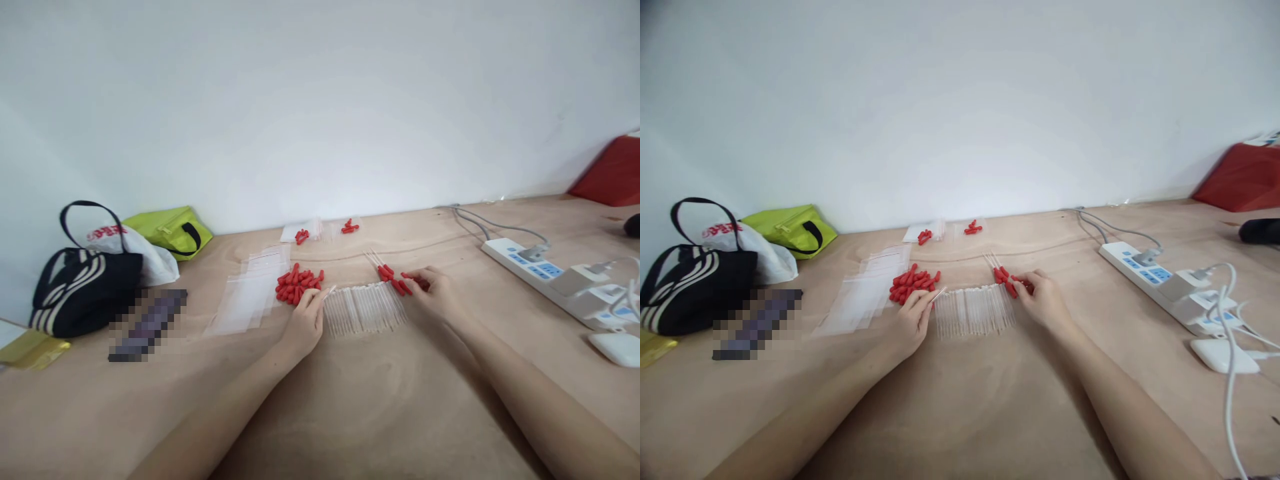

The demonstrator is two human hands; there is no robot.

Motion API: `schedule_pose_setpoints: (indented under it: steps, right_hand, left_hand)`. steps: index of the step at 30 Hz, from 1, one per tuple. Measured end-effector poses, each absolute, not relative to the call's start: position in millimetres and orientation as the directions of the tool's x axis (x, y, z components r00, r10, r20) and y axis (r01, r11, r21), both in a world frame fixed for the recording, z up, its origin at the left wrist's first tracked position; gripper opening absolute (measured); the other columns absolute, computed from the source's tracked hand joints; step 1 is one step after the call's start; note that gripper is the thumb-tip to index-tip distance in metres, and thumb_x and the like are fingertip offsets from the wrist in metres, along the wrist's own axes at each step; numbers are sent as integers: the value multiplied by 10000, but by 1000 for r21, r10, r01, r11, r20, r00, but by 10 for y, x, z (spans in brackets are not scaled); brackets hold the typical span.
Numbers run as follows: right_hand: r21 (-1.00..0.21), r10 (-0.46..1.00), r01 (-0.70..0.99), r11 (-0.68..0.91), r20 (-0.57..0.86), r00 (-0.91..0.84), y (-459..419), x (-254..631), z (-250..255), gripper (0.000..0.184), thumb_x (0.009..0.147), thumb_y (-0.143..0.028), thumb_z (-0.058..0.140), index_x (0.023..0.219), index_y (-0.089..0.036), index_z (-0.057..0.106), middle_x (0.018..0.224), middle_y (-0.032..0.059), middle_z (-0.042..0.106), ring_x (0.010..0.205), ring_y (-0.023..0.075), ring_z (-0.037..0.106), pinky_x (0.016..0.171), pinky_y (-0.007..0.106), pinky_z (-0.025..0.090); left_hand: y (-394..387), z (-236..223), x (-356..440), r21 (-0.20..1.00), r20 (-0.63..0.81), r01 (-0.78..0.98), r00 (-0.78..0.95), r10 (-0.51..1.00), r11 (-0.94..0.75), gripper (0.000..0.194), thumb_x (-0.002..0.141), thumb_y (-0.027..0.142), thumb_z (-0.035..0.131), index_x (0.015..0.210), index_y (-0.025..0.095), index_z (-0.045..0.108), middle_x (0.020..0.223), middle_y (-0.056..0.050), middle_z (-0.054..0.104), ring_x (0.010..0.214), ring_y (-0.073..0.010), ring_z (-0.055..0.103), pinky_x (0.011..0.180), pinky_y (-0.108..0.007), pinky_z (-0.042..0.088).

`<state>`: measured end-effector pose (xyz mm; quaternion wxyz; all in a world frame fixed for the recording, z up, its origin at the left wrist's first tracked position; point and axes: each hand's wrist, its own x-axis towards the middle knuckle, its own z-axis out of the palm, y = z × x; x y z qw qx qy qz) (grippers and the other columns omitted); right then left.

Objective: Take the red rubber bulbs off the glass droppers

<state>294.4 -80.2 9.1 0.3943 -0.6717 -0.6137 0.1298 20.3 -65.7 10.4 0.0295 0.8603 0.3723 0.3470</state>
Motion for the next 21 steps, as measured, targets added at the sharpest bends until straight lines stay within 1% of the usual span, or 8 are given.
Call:
schedule_pose_setpoints:
  steps: [2,4,6,9,13,16,18,21]
  right_hand:
    - [-713,939,701,-18,228,256,-786,3033,71,268,721,-344,478,852,-167,630,713,42,598,580,131,530,542,247,393]
    - [-729,951,683,-52,174,257,-786,3072,58,246,694,-346,495,826,-171,608,664,25,599,552,128,526,521,242,385]
    - [-725,951,685,-72,158,267,-798,3067,61,207,666,-346,517,772,-177,571,623,10,589,531,125,519,502,236,377]
    - [-681,952,726,-101,146,270,-822,3026,86,149,638,-333,537,677,-191,521,591,2,579,533,129,519,488,230,366]
    - [-628,973,771,-109,90,211,-832,2991,98,125,630,-310,538,580,-201,503,562,1,574,541,139,521,492,239,358]
    - [-627,984,773,-95,60,169,-825,2987,78,159,646,-338,536,568,-201,509,562,0,579,533,137,518,502,244,362]
    - [-629,987,773,-81,59,151,-819,2989,59,199,672,-368,515,565,-200,512,556,2,580,523,135,518,502,245,358]
    - [-622,987,779,-75,66,147,-812,2992,37,245,706,-395,478,568,-197,517,539,3,573,500,130,509,481,242,334]
  left_hand:
    - [-633,103,252,310,590,610,477,651,-729,304,810,57,345,1036,169,515,909,-56,502,852,-135,536,772,-272,460]
    - [-629,80,297,307,600,612,470,648,-729,274,787,35,349,960,154,525,876,-53,500,807,-133,539,736,-267,471]
    - [-639,44,335,299,598,625,466,652,-721,250,770,26,351,905,147,524,862,-54,499,785,-134,543,714,-266,479]
    - [-663,0,371,280,587,640,476,655,-716,244,748,14,352,868,142,521,870,-62,500,803,-145,545,726,-279,485]
    - [-692,10,394,291,559,636,493,666,-715,258,724,11,367,879,135,532,904,-82,508,846,-164,543,744,-298,491]
    - [-720,49,402,333,517,625,506,691,-706,246,715,53,428,922,128,537,939,-98,510,863,-177,545,716,-295,503]
    - [-740,60,405,349,491,611,527,694,-711,247,710,109,486,951,129,535,976,-106,509,845,-178,549,692,-294,510]
    - [-760,40,409,380,454,594,549,702,-709,297,701,187,546,992,130,530,1036,-119,501,763,-158,558,652,-291,517]
